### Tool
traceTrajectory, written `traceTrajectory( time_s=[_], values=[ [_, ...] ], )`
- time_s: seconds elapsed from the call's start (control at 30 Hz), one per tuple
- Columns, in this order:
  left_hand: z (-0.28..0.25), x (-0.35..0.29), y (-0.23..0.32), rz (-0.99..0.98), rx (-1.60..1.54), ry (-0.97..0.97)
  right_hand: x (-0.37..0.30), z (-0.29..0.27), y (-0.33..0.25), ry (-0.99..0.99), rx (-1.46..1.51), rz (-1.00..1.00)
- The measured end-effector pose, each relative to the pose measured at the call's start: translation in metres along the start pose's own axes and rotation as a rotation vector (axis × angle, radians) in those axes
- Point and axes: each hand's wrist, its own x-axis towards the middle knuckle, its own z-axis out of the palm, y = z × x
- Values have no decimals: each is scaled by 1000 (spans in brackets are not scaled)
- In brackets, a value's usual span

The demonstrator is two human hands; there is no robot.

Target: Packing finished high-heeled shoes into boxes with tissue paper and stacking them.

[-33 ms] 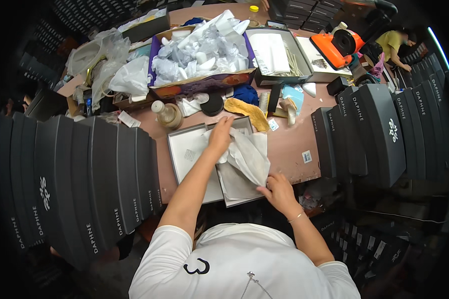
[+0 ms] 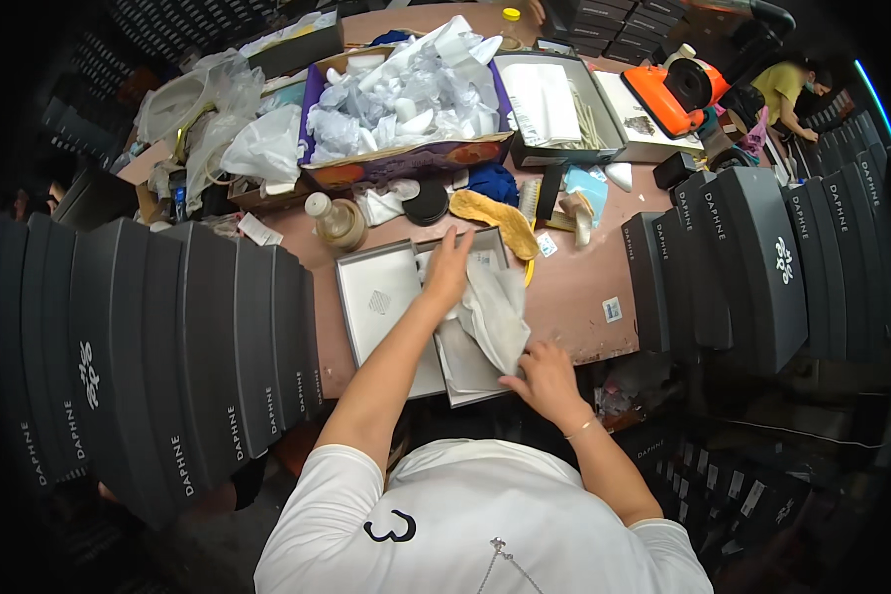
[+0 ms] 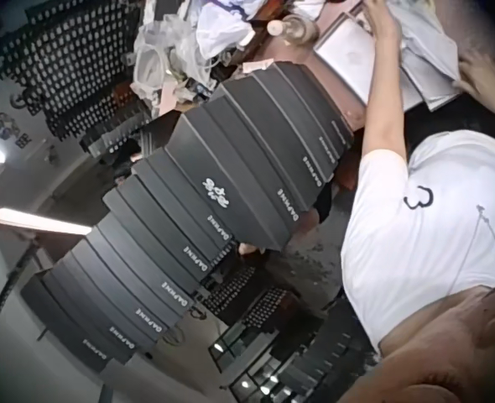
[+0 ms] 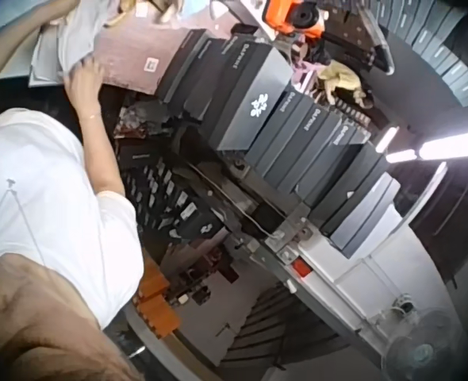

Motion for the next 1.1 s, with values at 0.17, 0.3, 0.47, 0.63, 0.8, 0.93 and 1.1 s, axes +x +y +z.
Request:
traceTrajectory(
  time_s=[0.17,0.3,0.47,0.63,0.8,0.93,1.1],
  values=[
    [-9,-71,39,-34,-427,-11,11,41,3,-100,-217,56],
    [-40,-150,5,-300,-569,121,-7,14,-12,-155,-65,-190],
    [-51,-218,-27,-222,-143,-455,-22,42,9,-254,-262,-280],
    [-60,-250,-27,-89,-10,-451,36,-60,-27,-42,123,-268],
    [-56,-241,-23,-92,85,-533,108,-109,-20,-103,203,-245],
    [-52,-236,-18,-151,-195,-318,148,-129,-20,-71,222,-239],
    [-81,-178,4,-589,-959,-47,161,-133,-30,-146,221,-182]
  ],
)
